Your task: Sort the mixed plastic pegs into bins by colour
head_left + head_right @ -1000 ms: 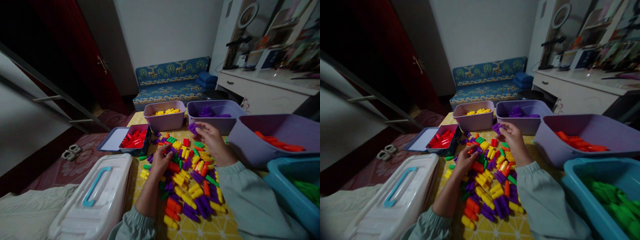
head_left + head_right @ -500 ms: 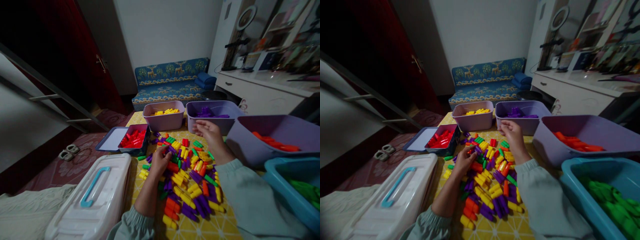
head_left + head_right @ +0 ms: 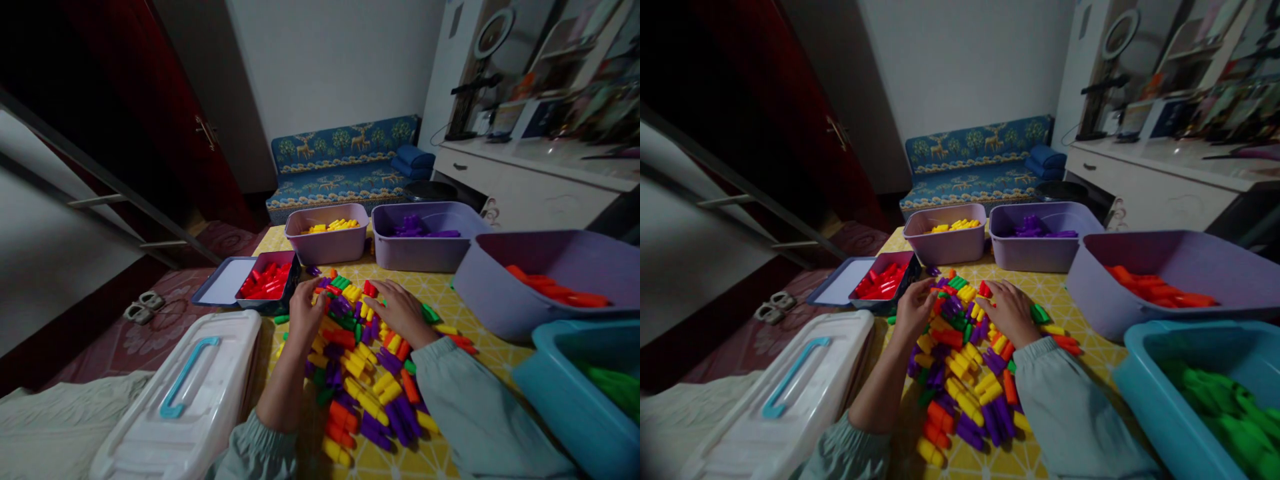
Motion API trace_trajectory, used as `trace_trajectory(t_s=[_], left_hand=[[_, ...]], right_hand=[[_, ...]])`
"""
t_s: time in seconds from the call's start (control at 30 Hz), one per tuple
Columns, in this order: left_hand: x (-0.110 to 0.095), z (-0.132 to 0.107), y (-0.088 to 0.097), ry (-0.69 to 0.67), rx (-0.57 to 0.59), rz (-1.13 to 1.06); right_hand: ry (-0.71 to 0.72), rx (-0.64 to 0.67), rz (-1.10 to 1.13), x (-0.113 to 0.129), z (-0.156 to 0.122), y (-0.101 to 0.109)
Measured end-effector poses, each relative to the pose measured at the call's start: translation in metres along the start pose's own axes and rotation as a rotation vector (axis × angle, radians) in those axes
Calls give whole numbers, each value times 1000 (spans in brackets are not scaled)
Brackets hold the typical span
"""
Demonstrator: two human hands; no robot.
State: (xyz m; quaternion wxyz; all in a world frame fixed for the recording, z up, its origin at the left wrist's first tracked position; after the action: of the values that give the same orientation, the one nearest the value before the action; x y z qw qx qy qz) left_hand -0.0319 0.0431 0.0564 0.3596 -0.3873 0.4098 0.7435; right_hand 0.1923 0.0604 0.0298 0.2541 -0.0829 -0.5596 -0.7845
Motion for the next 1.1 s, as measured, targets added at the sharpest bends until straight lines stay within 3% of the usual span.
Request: trace_trajectory(t_s=[0.1,0.23,0.33,0.47,0.67,0.87,1.1], left_hand=[[5,28,-9,-8,12,113],[22,56,-37,83,132,373],[31,62,-53,146,207,601],[32,60,-60,140,241,775],[27,59,-71,-42,371,658],[10,46,-79,-239,538,491],[-7,18,-71,-233,556,374]], right_hand=[[4,-22,-18,1,-1,2],[-2,-29,-39,3,-2,3],[-1,-35,-54,5,-3,5],[-2,-45,-64,6,-3,6],[-11,-41,-56,6,-3,6],[-29,-41,-58,5,-2,5],[16,-19,-44,6,-1,4]])
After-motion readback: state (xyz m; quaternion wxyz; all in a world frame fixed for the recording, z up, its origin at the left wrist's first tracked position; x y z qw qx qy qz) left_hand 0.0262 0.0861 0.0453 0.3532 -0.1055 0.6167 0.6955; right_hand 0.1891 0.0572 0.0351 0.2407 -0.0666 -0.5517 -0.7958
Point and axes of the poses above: each hand's wrist, its own z-axis towards the middle knuckle, its own y-axis out of the back of the hand, x = y × z, the point moved 5 cm from there along z, towards the middle knuckle, and after that the axes turned 5 degrees about -x, right-handed, at the moved point
